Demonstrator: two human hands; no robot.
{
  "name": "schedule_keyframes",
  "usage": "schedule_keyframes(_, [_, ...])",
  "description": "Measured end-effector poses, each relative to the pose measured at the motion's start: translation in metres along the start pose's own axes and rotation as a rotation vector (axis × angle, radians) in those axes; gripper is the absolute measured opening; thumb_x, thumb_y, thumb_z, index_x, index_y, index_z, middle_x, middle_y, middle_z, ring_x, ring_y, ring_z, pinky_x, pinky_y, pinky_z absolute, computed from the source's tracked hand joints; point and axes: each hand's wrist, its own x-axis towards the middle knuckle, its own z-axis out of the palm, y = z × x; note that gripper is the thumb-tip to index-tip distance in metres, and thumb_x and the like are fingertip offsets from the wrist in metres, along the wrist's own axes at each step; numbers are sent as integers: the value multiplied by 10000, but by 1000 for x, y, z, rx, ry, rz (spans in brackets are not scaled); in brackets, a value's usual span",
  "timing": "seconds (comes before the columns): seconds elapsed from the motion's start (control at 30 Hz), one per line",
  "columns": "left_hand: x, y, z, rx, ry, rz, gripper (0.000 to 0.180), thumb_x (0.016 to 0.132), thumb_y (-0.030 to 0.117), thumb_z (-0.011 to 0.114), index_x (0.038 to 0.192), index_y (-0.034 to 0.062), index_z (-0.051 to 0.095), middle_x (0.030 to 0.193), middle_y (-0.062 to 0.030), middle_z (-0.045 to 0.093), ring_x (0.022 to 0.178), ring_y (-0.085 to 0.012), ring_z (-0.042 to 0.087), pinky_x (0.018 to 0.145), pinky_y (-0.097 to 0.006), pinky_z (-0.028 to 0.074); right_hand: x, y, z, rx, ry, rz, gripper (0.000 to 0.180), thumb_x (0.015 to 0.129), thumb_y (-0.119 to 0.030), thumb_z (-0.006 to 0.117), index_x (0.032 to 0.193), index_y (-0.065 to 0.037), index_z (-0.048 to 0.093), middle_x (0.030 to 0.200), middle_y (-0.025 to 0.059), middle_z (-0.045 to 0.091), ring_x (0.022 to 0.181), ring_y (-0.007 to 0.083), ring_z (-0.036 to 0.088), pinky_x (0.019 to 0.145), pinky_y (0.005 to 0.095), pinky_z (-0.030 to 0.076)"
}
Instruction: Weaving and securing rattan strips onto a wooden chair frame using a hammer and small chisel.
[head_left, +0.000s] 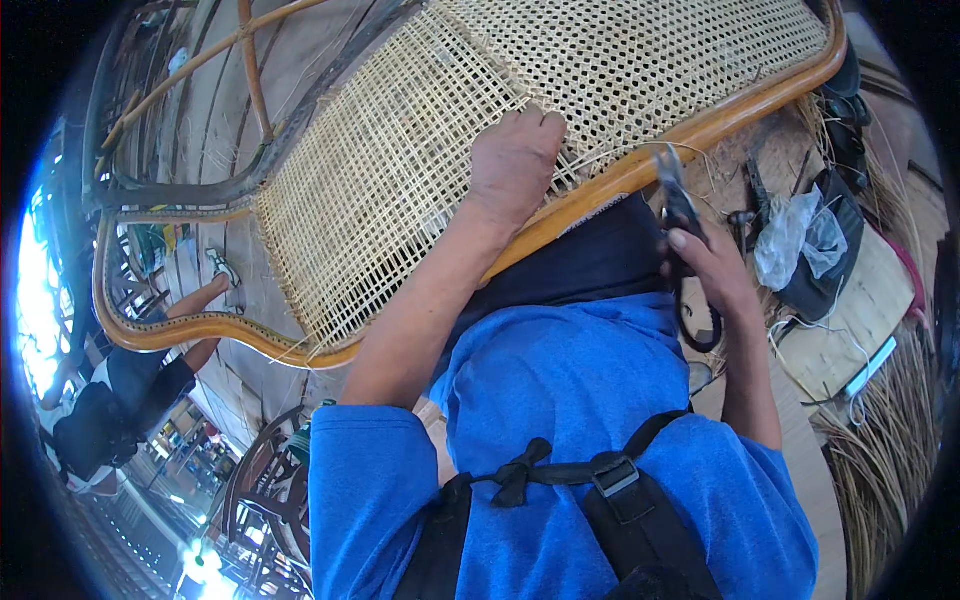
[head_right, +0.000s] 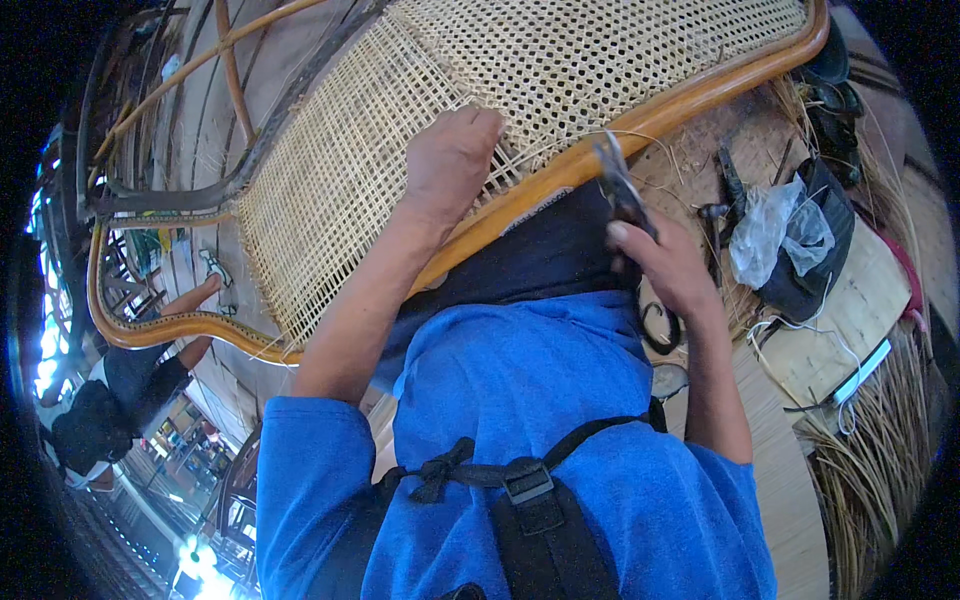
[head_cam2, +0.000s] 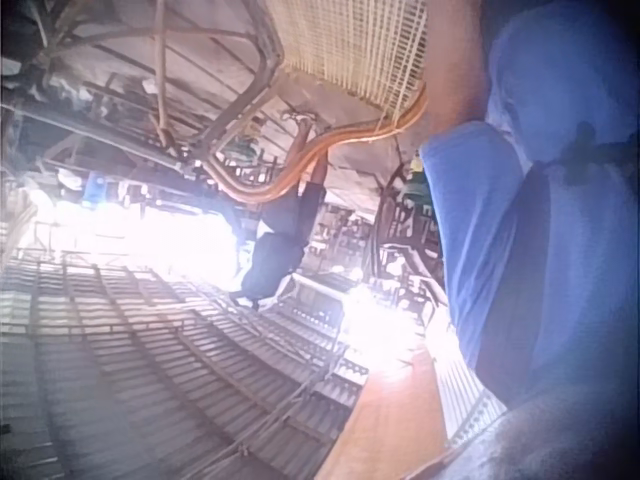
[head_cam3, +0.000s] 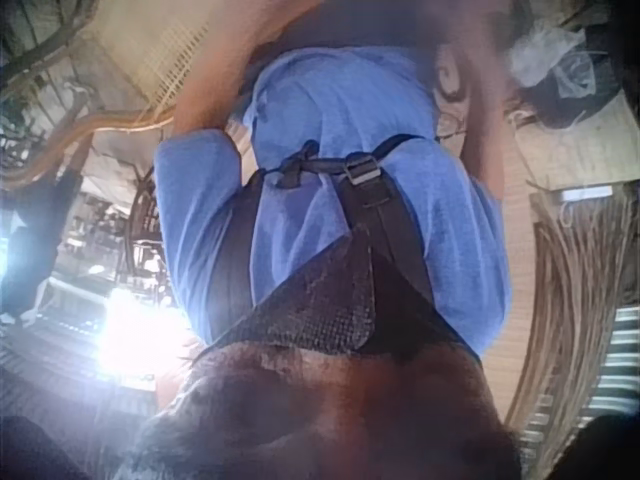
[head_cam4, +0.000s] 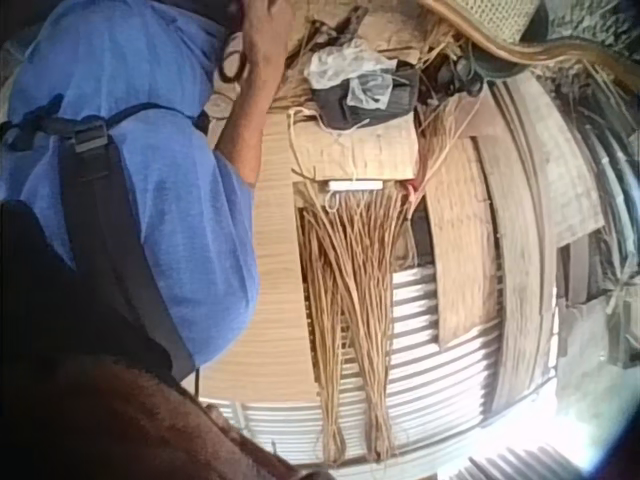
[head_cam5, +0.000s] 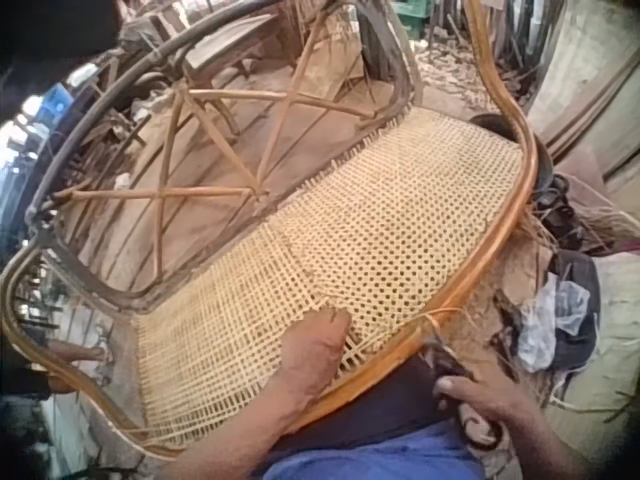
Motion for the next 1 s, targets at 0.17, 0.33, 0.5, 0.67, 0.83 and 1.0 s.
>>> schedule_keyframes(0.17, [-33, -17, -40, -343, 36, -188, 218, 888, 132, 542, 1074, 44, 616, 914, -137, 645, 836, -308, 632, 740, -362, 510, -20, 75, -55, -857, 318, -9, 513, 814, -384, 630, 1102, 35, 563, 923, 219, 625, 899, 363, 608, 803, 418, 475])
schedule_keyframes(0.33, [-105, -5, -69, -369, 42, -339, 254, 892, 175, 559, 1100, 32, 585, 972, -186, 623, 885, -343, 602, 782, -399, 485, -34, 125, -38, -1053, 564, 128, 618, 783, -424, 672, 1224, -24, 505, 1101, 235, 575, 1036, 399, 544, 893, 450, 441])
schedule_keyframes(0.5, [-151, 18, -58, -152, 83, -320, 419, 842, 240, 627, 1176, 5, 536, 1106, -150, 587, 1034, -334, 539, 910, -456, 401, -25, 134, -4, -1137, 724, 147, 693, 780, -404, 678, 1328, -86, 398, 1279, 193, 463, 1177, 407, 430, 940, 489, 393])
schedule_keyframes(0.67, [-151, 13, -43, -130, 68, -350, 473, 806, 266, 649, 1194, 22, 530, 1082, -137, 588, 1004, -313, 530, 891, -439, 396, -10, 125, 21, -1155, 825, -311, 517, 791, -221, 648, 1249, -74, 458, 1229, 198, 494, 1124, 399, 469, 891, 489, 409])
schedule_keyframes(0.83, [-140, 15, -50, -146, 21, -327, 334, 824, 246, 627, 1089, 48, 586, 968, -111, 615, 924, -290, 553, 872, -434, 379, 27, 115, 19, -972, 590, -253, 246, 849, -143, 555, 1066, -28, 538, 934, 239, 583, 894, 426, 562, 743, 453, 457])
schedule_keyframes(1.0, [-96, -13, -35, -284, 172, -262, 169, 815, 167, 621, 946, 63, 646, 833, -109, 630, 802, -281, 591, 726, -407, 472, 11, 92, 10, -720, 668, -384, 191, 897, -187, 555, 980, -15, 560, 887, 199, 585, 833, 360, 576, 745, 394, 456])
